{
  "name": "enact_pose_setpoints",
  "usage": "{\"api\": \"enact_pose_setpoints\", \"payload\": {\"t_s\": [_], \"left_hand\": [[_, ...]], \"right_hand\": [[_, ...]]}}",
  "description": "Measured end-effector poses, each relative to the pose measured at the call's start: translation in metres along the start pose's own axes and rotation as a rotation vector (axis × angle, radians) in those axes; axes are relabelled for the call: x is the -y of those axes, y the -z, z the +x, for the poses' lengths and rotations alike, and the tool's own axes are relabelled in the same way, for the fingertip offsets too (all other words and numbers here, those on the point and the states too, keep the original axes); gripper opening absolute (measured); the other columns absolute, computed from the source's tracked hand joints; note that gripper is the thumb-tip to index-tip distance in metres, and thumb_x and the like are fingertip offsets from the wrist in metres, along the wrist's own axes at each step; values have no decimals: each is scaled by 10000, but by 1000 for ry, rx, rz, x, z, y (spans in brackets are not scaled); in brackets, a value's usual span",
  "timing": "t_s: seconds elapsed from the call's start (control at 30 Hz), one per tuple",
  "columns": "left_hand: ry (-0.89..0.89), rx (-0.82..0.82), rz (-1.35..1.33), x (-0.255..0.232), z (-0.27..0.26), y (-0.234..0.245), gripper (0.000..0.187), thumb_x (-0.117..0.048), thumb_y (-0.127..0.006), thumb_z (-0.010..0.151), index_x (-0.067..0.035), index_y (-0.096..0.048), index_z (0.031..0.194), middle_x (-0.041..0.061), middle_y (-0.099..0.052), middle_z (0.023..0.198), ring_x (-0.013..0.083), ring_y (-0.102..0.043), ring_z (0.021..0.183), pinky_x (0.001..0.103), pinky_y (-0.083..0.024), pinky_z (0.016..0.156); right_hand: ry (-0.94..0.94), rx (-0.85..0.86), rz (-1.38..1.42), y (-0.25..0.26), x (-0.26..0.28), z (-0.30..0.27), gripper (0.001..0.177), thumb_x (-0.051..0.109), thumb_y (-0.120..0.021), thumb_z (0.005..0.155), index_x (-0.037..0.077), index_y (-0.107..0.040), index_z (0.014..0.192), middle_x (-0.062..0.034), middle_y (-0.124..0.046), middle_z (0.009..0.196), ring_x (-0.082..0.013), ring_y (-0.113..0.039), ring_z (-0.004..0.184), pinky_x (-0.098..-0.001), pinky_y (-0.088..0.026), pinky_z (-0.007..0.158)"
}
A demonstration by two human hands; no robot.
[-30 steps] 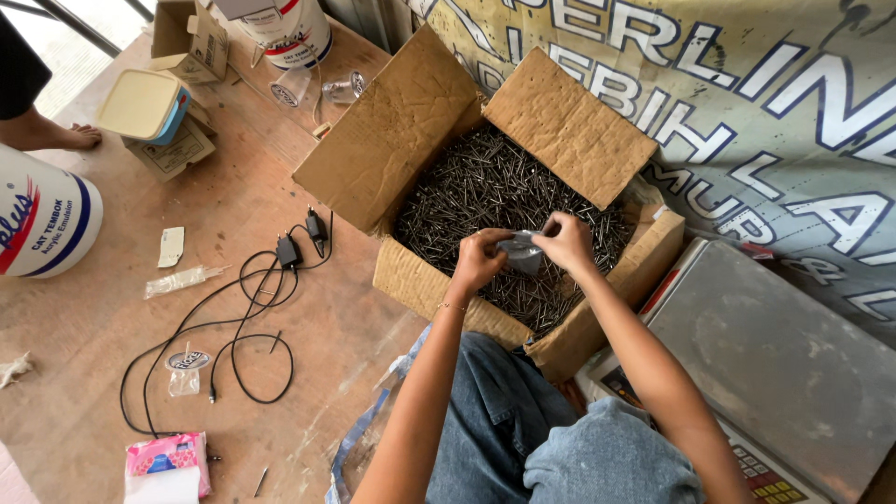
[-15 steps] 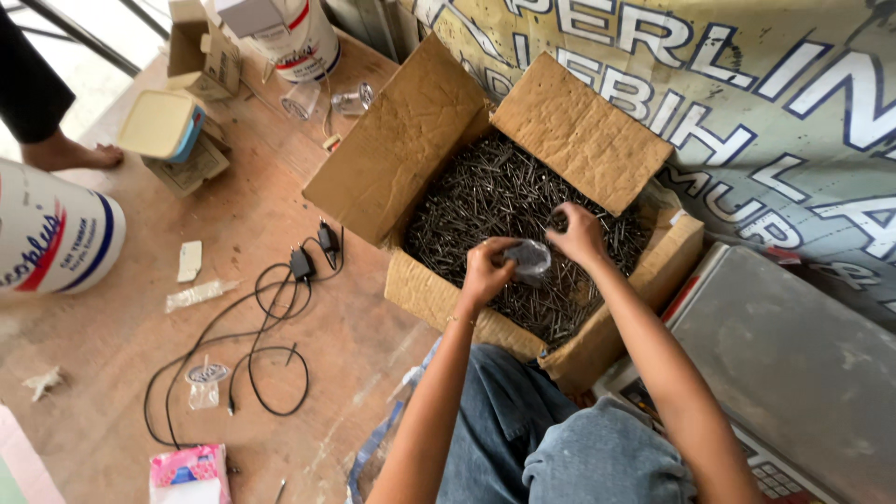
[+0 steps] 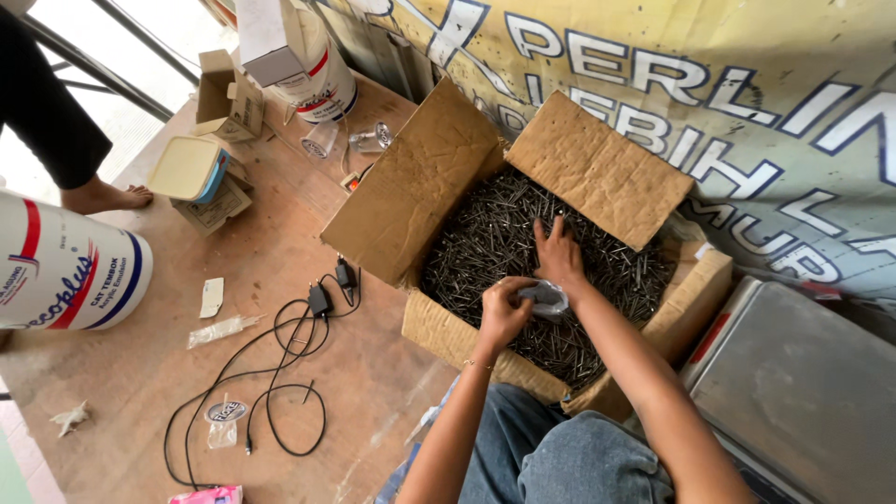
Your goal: The person scoops nails from a cardboard box into a small plastic bag, places the bag on a digital scale to weigh it, and then seals the bag with a pink handheld heat sealer. The process is repeated for multiple bags.
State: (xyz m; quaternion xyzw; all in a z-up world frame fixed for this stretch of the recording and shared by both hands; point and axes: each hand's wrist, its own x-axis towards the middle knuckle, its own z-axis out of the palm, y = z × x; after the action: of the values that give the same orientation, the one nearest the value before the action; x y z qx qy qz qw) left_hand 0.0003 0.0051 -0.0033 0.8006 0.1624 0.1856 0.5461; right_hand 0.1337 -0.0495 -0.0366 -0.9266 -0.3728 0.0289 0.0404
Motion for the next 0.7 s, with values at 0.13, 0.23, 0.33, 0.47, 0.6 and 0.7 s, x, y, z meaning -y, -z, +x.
{"api": "enact_pose_setpoints", "payload": {"t_s": [0.13,0.23,0.33,0.47,0.6,0.7], "left_hand": [[52,13,-143,-1,-1,0,352,56,-535,666,-70,-722,936,139,-641,861,216,-628,553,282,-530,484],[10,14,-55,1,-2,0,344,52,-559,653,-91,-731,915,137,-647,849,293,-639,602,304,-512,466],[-29,9,13,8,-5,-2,323,31,-560,642,-94,-732,885,112,-659,839,248,-591,543,313,-489,486],[-45,-6,8,15,-2,-6,310,22,-564,641,-98,-734,871,93,-671,844,203,-564,510,292,-464,468],[-68,-7,33,31,-6,-10,301,8,-578,638,-113,-733,866,72,-678,854,208,-564,517,292,-459,471],[-84,-4,9,40,-10,-13,319,17,-556,632,-120,-735,858,81,-676,864,221,-598,592,292,-479,522]], "right_hand": [[12,-54,12,-10,-6,3,921,234,-832,538,123,-377,1331,-272,-356,1192,-426,-592,866,-464,-577,636],[103,-104,33,-21,-15,7,599,97,-647,700,224,-482,1261,-203,-399,1101,-418,-586,841,-452,-558,584],[196,-372,-127,-33,-22,9,691,70,-579,730,339,-381,1335,-180,-422,955,-342,-548,699,-385,-516,422],[212,-516,-290,-36,-26,16,413,129,-555,812,338,-526,1167,-199,-502,1070,-302,-554,754,-309,-491,380],[207,-564,-232,-42,-21,22,225,118,-580,825,277,-581,985,-185,-512,995,-313,-551,755,-310,-481,369],[233,-419,-213,-32,-28,24,364,98,-570,808,360,-565,1061,-152,-493,972,-307,-554,779,-311,-517,412]]}}
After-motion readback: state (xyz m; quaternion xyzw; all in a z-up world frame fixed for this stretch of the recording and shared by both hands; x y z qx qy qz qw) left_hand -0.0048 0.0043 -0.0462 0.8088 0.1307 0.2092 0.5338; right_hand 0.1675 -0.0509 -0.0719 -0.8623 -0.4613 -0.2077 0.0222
